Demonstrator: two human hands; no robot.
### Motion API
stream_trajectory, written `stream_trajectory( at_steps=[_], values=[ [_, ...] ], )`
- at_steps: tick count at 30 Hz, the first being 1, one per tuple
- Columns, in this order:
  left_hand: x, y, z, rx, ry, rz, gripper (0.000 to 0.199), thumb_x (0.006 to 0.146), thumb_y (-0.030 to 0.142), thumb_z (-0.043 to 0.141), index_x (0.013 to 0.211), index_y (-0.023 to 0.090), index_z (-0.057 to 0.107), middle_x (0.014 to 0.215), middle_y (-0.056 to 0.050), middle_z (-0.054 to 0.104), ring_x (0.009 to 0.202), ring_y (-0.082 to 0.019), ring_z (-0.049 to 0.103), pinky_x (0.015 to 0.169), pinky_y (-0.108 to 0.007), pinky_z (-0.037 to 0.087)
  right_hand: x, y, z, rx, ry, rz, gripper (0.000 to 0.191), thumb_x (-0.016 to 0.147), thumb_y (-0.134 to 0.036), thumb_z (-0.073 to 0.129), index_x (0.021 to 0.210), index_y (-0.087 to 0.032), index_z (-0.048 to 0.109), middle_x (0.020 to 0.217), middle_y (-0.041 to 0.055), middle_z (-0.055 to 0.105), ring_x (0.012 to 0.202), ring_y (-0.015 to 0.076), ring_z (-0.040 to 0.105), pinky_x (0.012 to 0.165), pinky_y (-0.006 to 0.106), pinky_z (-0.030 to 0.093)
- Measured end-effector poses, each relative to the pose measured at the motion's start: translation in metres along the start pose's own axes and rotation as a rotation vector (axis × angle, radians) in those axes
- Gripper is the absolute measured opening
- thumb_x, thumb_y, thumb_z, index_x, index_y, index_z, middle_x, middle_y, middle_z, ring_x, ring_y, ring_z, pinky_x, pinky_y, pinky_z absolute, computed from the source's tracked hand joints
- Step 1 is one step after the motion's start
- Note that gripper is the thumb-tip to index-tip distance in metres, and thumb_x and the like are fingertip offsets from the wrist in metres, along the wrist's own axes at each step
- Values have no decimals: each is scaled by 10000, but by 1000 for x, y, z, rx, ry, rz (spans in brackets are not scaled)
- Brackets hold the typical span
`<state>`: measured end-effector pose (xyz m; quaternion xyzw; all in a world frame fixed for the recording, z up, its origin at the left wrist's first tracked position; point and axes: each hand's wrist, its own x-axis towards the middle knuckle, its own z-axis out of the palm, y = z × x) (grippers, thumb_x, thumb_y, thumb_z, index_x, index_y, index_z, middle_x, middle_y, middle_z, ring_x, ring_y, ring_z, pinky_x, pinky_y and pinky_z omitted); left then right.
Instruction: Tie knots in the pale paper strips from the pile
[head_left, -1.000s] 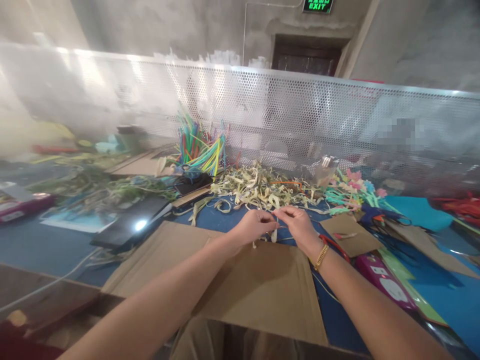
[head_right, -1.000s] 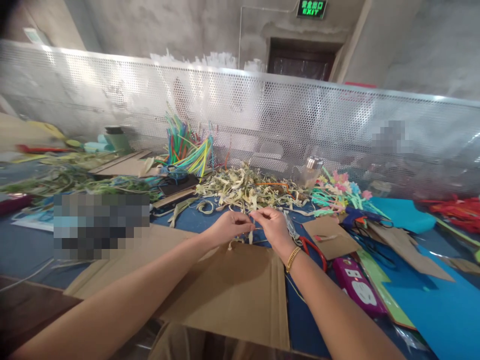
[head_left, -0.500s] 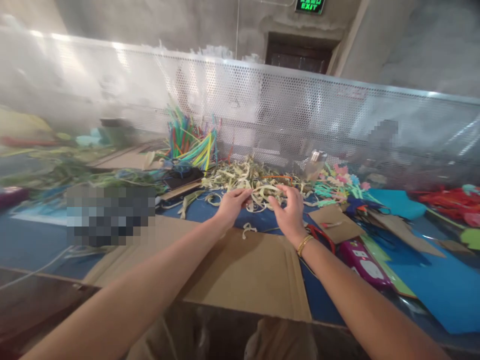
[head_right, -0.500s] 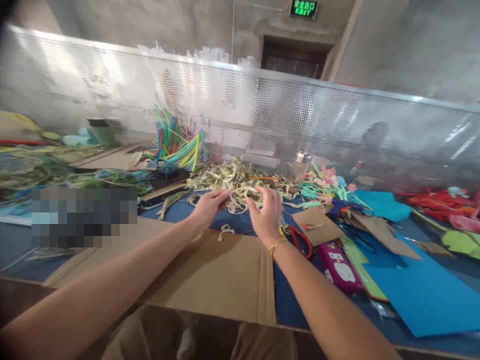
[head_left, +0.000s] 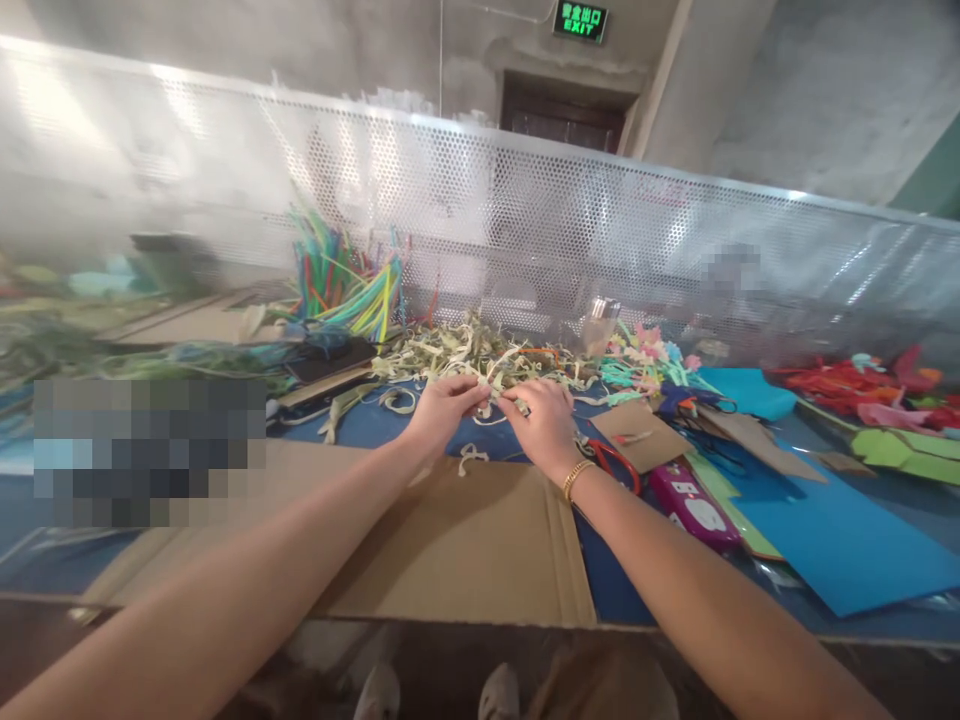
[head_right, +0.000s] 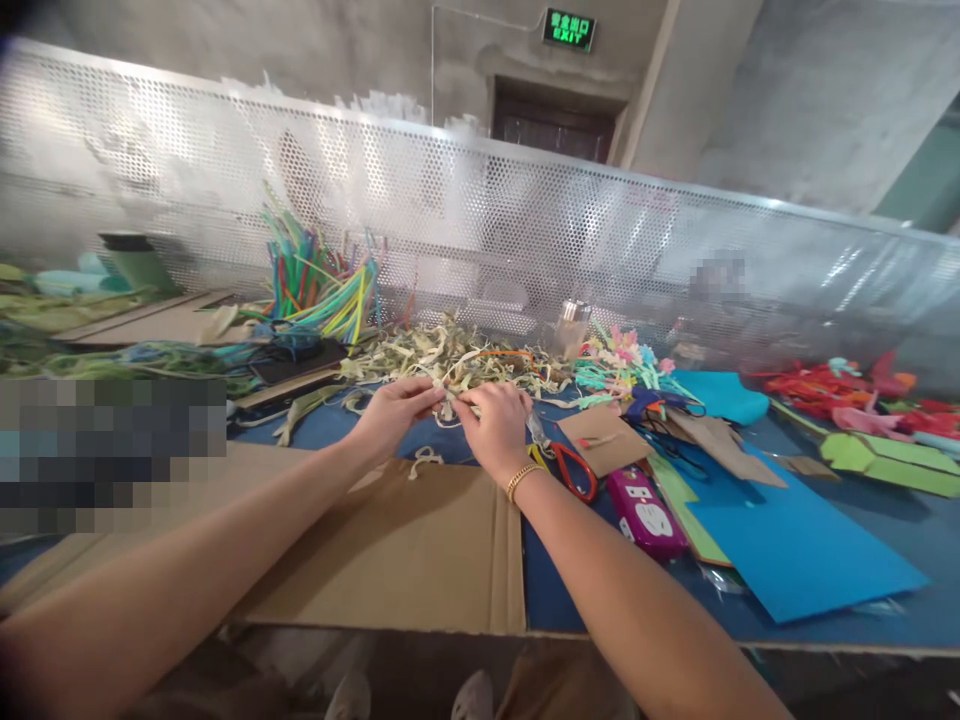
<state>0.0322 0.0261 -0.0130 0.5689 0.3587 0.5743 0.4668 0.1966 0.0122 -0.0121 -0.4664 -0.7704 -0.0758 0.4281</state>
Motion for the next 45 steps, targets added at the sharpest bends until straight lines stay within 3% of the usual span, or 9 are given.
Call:
stream_trajectory(
  at_steps=[10,17,22,25,29,36,45],
  values=[
    [3,-3,4,-4,84,44,315,647,437,729,636,149,602,561,31,510,536,-76,428,520,-211,331,1,-1,-1,109,-50,-10,239,884,-352,525,704,-219,611,804,36,653,864,198,545,822,315,322],
    [5,-3,0,-30,122,47,281,650,412,715,658,152,609,616,19,543,573,-83,455,570,-219,371,1,3,3,136,-61,-24,274,880,-375,515,670,-219,599,755,43,640,816,198,545,797,319,353],
    [4,-5,-3,-23,67,-8,285,656,409,722,671,147,611,601,17,547,549,-80,446,534,-218,339,-1,8,5,143,-60,21,259,859,-384,541,675,-221,621,758,50,667,810,207,577,797,332,384],
    [2,-3,-2,20,11,0,272,687,406,702,688,147,620,595,22,545,540,-79,442,529,-218,331,-3,10,6,220,-50,56,197,843,-385,558,799,-222,659,832,54,697,842,212,615,822,343,419],
    [-1,0,3,118,-107,84,217,729,347,673,691,139,624,596,24,541,558,-83,455,556,-222,356,-4,10,11,378,-82,122,283,824,-404,576,1023,-214,641,892,63,713,834,210,654,816,352,470],
    [-5,2,6,14,-131,55,163,739,208,658,856,154,558,664,14,621,628,-108,588,600,-223,408,-4,7,19,796,-98,274,265,806,-367,593,1011,-205,632,991,72,705,844,195,682,784,334,525],
    [-7,7,4,34,-113,-71,186,725,257,701,822,148,587,624,-4,642,589,-105,592,528,-201,380,-2,6,12,568,-1,169,175,794,-324,600,891,-199,676,863,45,707,777,168,631,746,297,490]
  ],
)
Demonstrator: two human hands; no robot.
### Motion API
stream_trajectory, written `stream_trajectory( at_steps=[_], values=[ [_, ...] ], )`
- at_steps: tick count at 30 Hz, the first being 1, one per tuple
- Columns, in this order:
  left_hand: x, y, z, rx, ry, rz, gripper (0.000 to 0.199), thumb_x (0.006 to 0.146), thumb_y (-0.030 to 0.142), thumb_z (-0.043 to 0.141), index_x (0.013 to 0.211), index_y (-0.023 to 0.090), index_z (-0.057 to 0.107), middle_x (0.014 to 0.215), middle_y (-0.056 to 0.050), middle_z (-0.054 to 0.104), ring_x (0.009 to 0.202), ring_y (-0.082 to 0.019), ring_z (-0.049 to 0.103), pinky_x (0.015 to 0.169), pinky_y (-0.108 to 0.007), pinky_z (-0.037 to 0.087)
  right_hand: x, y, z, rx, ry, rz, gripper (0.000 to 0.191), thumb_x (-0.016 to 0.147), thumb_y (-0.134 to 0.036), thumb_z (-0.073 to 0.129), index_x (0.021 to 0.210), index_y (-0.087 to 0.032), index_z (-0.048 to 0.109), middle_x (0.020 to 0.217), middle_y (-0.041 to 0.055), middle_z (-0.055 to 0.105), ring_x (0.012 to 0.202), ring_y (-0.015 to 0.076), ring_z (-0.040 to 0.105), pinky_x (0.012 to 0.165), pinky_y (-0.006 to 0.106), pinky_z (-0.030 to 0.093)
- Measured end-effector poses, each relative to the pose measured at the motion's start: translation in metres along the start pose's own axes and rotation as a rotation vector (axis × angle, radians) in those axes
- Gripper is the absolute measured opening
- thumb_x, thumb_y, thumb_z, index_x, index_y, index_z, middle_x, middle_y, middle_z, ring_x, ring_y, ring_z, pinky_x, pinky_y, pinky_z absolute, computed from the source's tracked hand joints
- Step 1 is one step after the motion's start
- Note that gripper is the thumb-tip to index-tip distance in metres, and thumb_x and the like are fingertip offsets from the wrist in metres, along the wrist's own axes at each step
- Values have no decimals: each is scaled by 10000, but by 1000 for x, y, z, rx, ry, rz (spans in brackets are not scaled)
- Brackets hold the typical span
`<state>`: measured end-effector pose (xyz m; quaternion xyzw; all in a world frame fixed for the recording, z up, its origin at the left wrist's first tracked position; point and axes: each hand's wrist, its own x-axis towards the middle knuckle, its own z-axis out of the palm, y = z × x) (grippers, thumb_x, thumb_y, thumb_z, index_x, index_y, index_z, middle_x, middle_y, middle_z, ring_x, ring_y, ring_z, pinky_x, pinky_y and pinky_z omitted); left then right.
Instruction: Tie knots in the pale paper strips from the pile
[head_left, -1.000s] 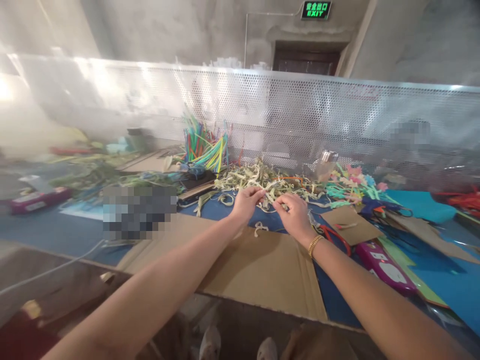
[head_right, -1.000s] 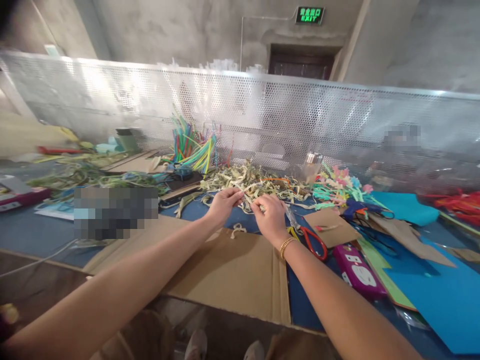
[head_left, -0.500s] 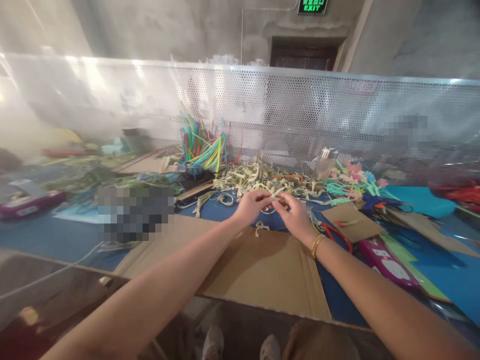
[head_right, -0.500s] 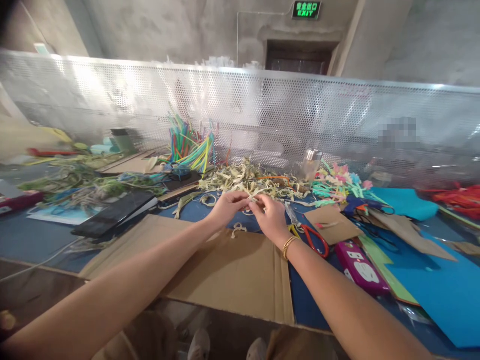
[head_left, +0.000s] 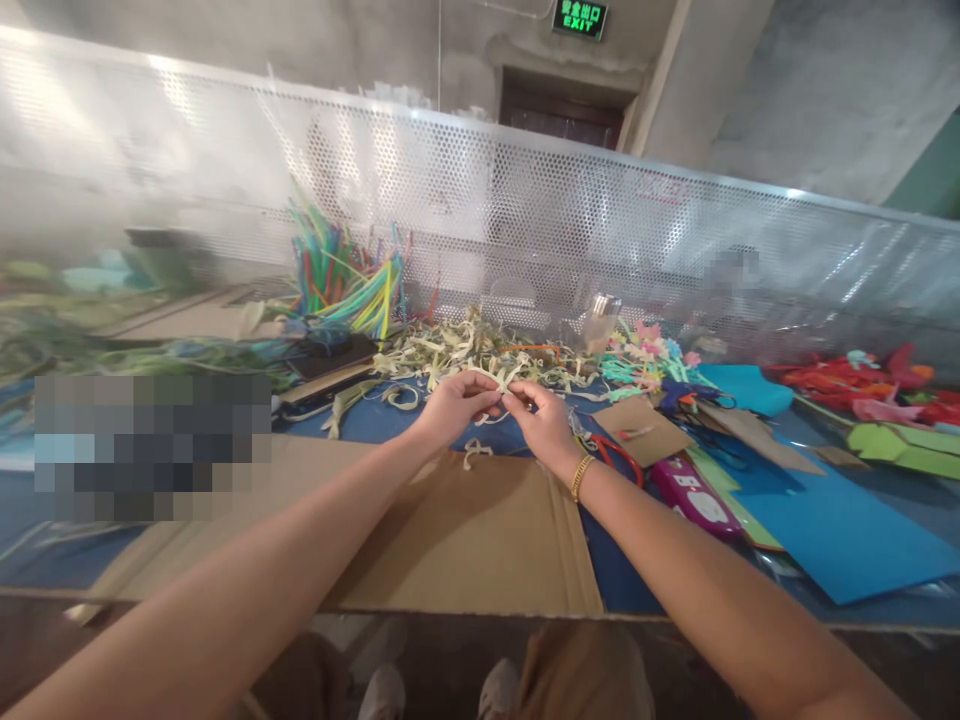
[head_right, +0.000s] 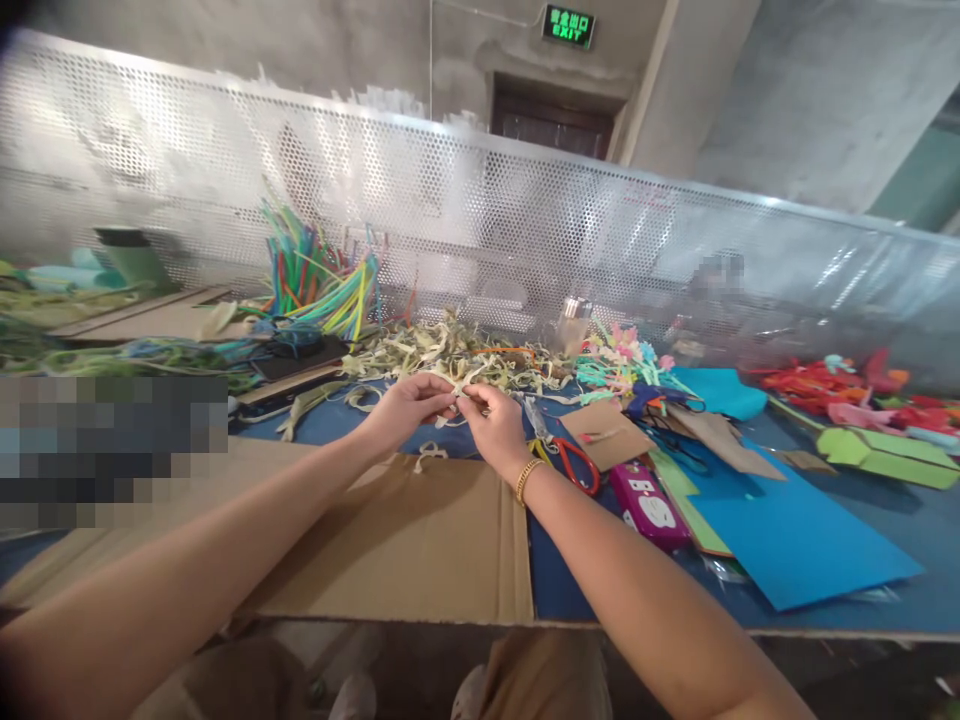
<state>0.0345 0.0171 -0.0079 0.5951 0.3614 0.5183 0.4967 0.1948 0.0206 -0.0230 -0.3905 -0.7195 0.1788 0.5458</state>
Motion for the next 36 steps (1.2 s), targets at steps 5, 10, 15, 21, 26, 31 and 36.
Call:
stream_trajectory(
  at_steps=[5,10,15,21,26,31,36],
  values=[
    [0,-1,0,46,-26,-9,204,736,323,698,793,143,620,632,-16,649,555,-90,547,559,-219,404,2,1,-2,5,21,-11,163,779,-312,611,864,-201,696,888,48,706,811,174,627,773,302,480],
    [2,-2,-2,44,-48,3,186,741,313,690,773,142,622,670,-22,648,599,-96,553,599,-230,421,3,-1,-3,48,9,23,173,768,-321,619,847,-197,709,869,46,707,796,173,618,786,312,467],
    [4,-5,-4,87,-89,19,193,734,329,698,746,145,641,638,-12,615,564,-90,511,532,-215,374,4,1,-1,229,11,174,236,769,-409,612,812,-197,706,778,23,682,717,156,582,718,294,448],
    [1,-2,-3,13,-44,-103,215,696,333,739,806,155,688,721,-34,658,620,-100,567,523,-196,384,7,0,2,461,46,313,180,669,-345,707,719,-178,660,685,-13,625,632,108,520,651,241,415],
    [0,5,-6,-67,23,-230,302,717,394,700,919,169,713,988,-92,694,597,-97,591,429,-184,321,18,0,-8,810,85,701,91,692,-251,633,698,-181,574,586,-35,547,522,91,463,536,223,388],
    [2,5,-8,-32,51,-134,274,654,361,754,846,167,733,721,-34,662,497,-65,463,421,-192,281,22,-7,-20,1011,-264,714,114,738,-275,569,680,-191,518,533,-35,427,484,98,378,550,256,426],
    [-2,4,-3,-20,-36,-10,262,689,366,725,866,173,721,777,-47,693,675,-146,594,588,-255,431,17,-13,-18,850,-377,551,180,730,-356,593,697,-204,504,567,-25,404,515,104,332,550,263,427]
  ],
)
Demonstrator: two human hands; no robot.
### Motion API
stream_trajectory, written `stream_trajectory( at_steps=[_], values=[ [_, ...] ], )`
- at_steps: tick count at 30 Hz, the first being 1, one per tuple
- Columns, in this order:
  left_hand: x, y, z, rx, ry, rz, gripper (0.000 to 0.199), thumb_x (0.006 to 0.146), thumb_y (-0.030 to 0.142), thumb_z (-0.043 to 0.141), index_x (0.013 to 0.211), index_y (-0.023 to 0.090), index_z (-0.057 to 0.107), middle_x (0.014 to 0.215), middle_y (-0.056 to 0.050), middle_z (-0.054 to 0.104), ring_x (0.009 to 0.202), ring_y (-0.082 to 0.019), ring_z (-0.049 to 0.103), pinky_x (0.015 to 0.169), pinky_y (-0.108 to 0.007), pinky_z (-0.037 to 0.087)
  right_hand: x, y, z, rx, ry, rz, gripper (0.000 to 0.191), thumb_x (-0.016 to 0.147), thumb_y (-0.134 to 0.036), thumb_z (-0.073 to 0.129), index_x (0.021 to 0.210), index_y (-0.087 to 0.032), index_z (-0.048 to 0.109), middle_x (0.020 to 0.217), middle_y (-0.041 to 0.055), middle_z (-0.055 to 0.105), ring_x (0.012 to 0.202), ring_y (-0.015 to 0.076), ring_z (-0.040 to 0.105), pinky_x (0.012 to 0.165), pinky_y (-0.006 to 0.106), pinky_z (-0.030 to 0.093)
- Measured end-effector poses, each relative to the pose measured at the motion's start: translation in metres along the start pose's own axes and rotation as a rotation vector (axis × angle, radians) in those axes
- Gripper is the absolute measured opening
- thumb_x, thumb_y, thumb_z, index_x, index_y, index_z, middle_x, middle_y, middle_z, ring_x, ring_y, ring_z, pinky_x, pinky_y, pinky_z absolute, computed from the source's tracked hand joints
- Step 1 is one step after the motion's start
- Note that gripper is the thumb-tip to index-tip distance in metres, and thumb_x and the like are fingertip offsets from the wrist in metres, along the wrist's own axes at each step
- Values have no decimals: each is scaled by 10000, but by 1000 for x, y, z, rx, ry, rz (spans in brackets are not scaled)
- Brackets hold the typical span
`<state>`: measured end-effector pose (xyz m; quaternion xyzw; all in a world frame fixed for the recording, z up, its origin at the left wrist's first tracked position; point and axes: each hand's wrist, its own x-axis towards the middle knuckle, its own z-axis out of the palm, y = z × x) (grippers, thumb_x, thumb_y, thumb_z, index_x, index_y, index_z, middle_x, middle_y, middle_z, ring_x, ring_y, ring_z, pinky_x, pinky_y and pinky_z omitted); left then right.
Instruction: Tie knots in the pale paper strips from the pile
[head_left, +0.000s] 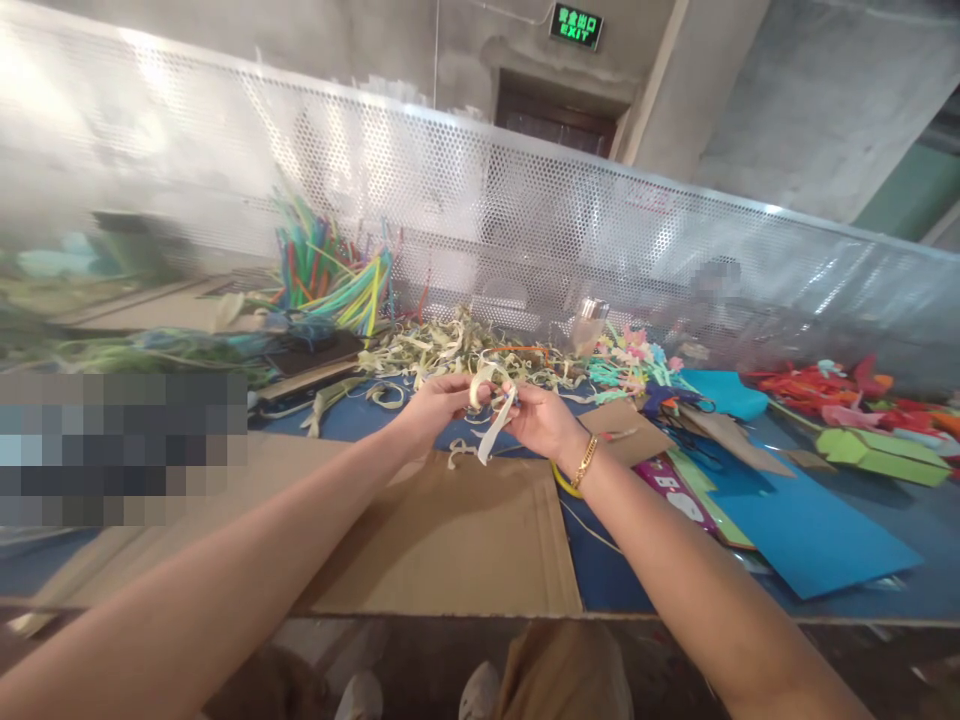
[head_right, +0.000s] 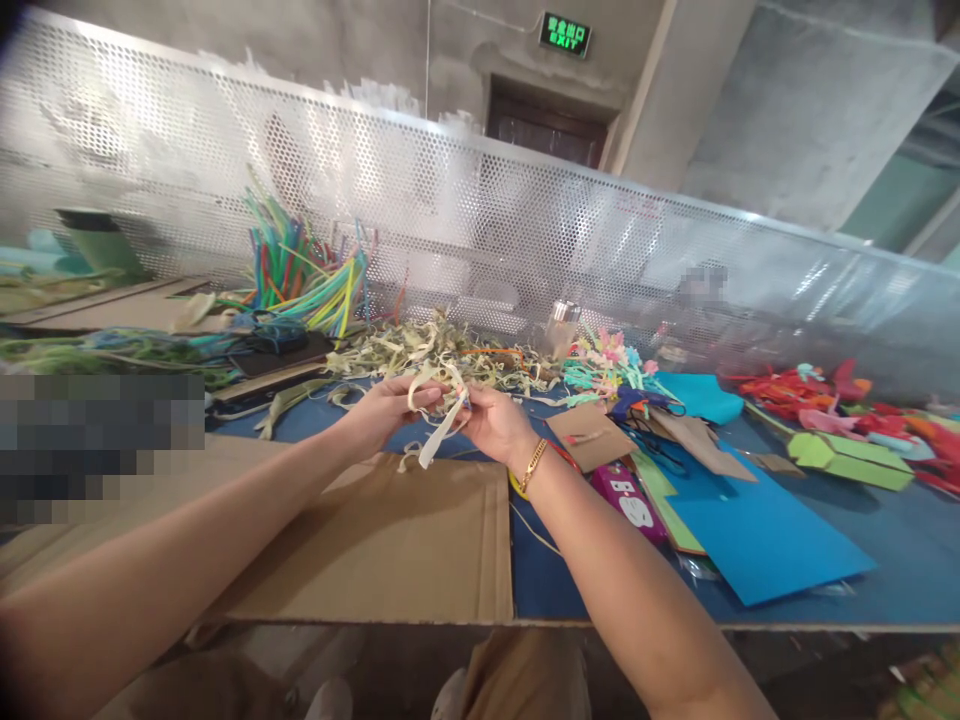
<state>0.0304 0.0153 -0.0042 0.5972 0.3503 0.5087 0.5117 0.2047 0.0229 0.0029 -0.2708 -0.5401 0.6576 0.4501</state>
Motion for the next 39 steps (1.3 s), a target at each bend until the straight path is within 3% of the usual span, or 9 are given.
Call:
stream_trajectory(
  at_steps=[5,11,15,21,30,36,39],
  values=[
    [-4,3,4,10,-104,94,257,664,294,755,871,175,659,823,-38,692,750,-156,625,724,-297,466,5,11,-2,8,63,-50,234,669,-362,689,715,-195,531,635,-26,485,523,82,354,539,234,398],
    [-4,3,4,84,-27,68,263,697,319,737,882,188,605,644,23,584,611,-107,540,554,-221,386,7,22,-1,-170,171,-235,253,674,-416,705,733,-195,597,658,-33,547,560,85,445,550,226,381],
    [-2,1,2,39,-35,-6,279,708,343,725,927,200,627,675,9,583,611,-107,522,520,-216,356,5,17,3,-340,238,-287,267,693,-442,680,776,-190,655,650,-22,587,606,102,491,599,246,403],
    [0,0,-1,87,-36,-57,234,707,397,717,783,184,659,639,15,527,551,-87,432,482,-221,277,2,10,6,-260,242,-289,247,602,-394,756,710,-191,664,641,-25,612,614,99,517,629,254,425],
    [-2,4,1,50,-68,58,243,747,417,673,738,175,655,700,7,596,650,-109,487,629,-240,365,-1,12,16,-192,294,-260,253,603,-401,756,714,-192,668,599,-35,597,532,89,485,516,231,387],
    [-1,5,-1,89,-65,46,176,710,347,716,726,179,667,696,-17,666,692,-129,569,693,-261,415,1,13,13,-350,330,-375,200,652,-383,726,712,-197,683,717,8,682,682,137,593,675,283,479],
    [0,4,-1,102,-32,-29,182,684,339,733,751,180,673,725,-40,698,694,-149,598,623,-259,414,4,16,8,-424,366,-409,204,673,-396,709,731,-201,686,773,24,708,741,165,626,719,313,495]
  ],
)
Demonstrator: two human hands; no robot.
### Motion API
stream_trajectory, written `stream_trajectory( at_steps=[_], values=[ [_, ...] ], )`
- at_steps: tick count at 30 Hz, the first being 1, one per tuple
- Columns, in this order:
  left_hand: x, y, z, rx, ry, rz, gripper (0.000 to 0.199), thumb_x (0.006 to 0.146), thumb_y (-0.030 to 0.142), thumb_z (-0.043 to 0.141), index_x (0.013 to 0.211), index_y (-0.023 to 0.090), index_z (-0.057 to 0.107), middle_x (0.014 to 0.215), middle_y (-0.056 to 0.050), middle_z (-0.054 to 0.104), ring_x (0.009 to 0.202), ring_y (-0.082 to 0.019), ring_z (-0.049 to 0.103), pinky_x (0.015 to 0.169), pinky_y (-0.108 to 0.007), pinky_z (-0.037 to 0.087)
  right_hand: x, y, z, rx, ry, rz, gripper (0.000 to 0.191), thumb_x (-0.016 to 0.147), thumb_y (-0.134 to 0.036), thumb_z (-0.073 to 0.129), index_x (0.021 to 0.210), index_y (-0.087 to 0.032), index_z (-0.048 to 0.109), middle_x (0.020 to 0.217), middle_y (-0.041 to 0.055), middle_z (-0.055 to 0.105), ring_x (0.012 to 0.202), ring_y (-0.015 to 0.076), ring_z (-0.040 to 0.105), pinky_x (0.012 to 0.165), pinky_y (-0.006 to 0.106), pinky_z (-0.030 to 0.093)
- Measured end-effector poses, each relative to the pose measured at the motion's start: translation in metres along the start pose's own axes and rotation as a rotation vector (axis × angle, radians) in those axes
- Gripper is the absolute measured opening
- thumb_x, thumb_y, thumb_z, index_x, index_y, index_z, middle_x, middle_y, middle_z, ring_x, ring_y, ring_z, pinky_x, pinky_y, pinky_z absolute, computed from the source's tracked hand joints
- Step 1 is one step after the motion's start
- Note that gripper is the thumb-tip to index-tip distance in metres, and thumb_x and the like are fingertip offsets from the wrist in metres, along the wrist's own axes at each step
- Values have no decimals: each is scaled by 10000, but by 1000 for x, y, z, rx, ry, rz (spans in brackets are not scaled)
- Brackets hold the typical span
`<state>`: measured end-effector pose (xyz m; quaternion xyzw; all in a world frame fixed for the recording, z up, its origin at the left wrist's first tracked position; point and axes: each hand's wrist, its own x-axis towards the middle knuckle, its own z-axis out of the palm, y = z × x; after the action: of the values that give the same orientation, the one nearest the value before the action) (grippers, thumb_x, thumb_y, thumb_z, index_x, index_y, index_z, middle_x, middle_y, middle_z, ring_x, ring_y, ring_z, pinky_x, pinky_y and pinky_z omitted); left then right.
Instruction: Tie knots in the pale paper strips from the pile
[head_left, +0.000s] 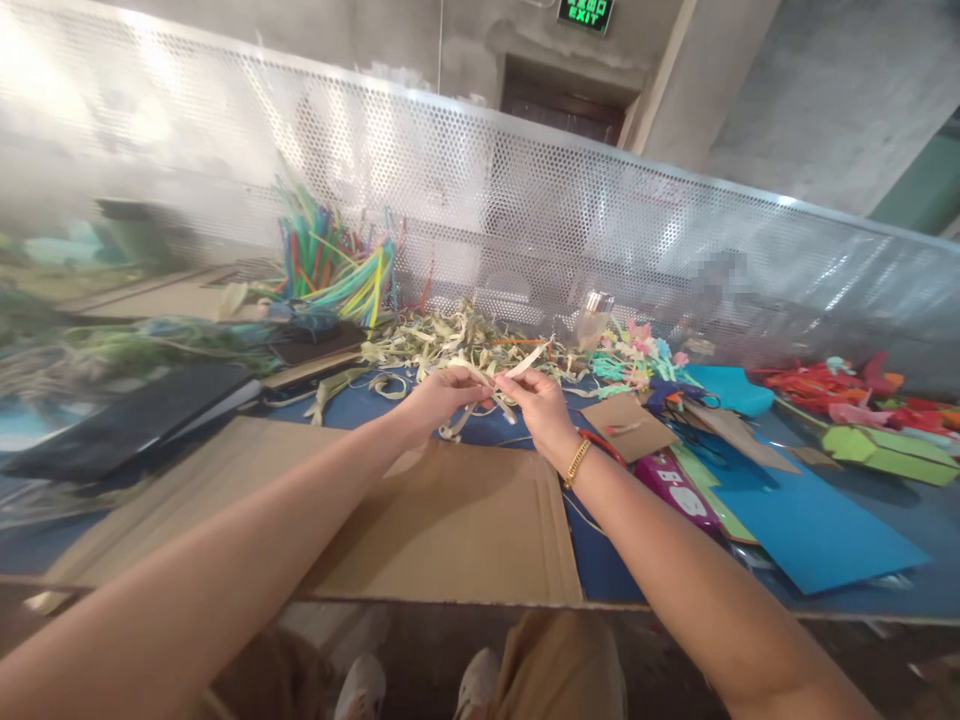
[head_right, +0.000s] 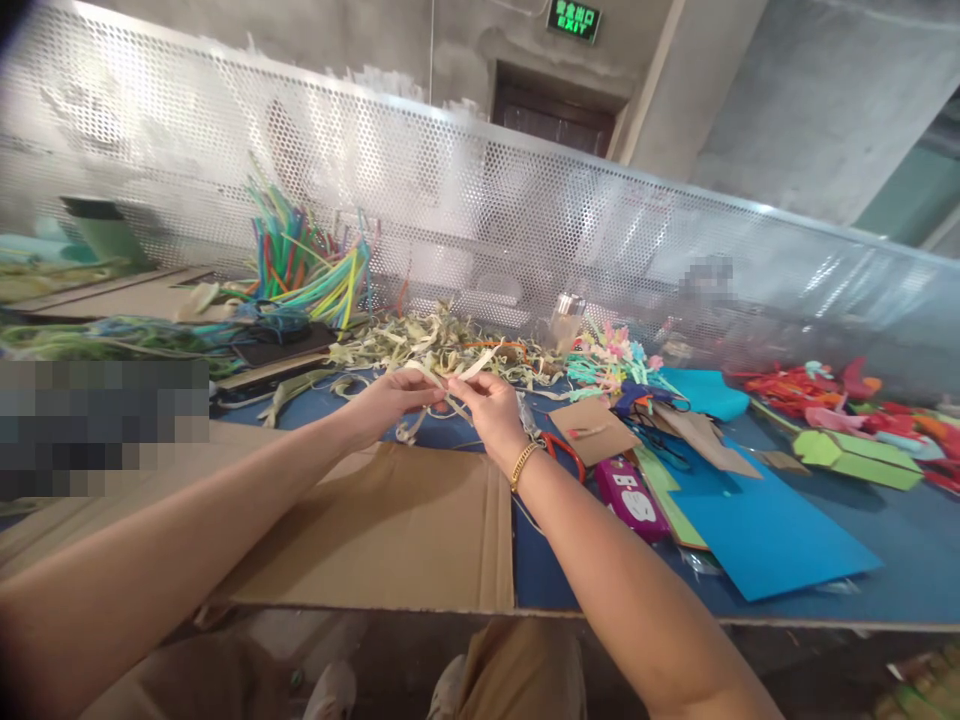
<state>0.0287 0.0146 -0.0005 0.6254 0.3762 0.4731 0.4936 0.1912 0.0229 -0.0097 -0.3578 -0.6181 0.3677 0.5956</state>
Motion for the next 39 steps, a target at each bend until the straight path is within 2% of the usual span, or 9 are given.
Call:
stream_trajectory(
  at_steps=[5,10,15,19,23,30,36,39],
  values=[
    [-1,0,2,-82,-50,-169,223,699,364,727,795,172,667,773,-75,721,644,-135,617,456,-207,286,0,1,-4,-187,-3,-127,149,709,-341,691,786,-214,701,769,24,716,697,164,632,702,306,493],
    [-4,5,3,-166,-104,-175,283,692,403,745,808,149,693,789,-97,713,662,-142,639,430,-195,292,-7,-13,-2,-347,56,-283,94,734,-300,675,748,-207,679,729,21,701,691,163,625,716,300,487],
    [0,1,2,-105,-76,-98,257,682,391,750,738,144,705,790,-97,718,603,-119,598,420,-196,304,-10,-14,-1,-354,49,-274,132,772,-335,640,735,-210,657,737,22,701,693,165,628,698,293,481],
    [2,-1,4,-113,21,9,177,651,295,764,742,150,721,715,-61,705,599,-121,584,510,-225,407,-9,-9,-1,-380,52,-297,145,794,-347,626,768,-215,680,789,34,714,728,176,637,733,309,479],
    [0,4,4,-92,119,19,128,621,205,766,727,145,726,658,-37,686,547,-98,535,511,-227,385,-10,-8,0,-394,41,-340,141,804,-346,627,771,-223,688,832,37,720,798,181,645,789,315,476],
    [-1,3,2,-44,-19,-10,269,715,371,713,885,163,733,776,-58,705,575,-92,526,451,-204,260,-8,-9,-2,-396,61,-337,174,809,-357,612,802,-201,690,815,33,712,745,160,631,720,280,469],
    [-1,3,6,7,-30,-86,286,731,432,686,755,150,722,738,-72,706,570,-108,545,442,-214,244,-5,-3,-2,-346,56,-292,201,806,-385,606,778,-198,673,766,24,698,710,155,619,688,266,460],
    [-2,4,5,0,-41,-145,276,722,417,697,750,144,728,760,-90,718,602,-120,575,455,-213,264,-4,-1,-2,-323,62,-266,203,798,-385,609,751,-195,662,762,22,695,700,152,615,675,262,456]
  ],
)
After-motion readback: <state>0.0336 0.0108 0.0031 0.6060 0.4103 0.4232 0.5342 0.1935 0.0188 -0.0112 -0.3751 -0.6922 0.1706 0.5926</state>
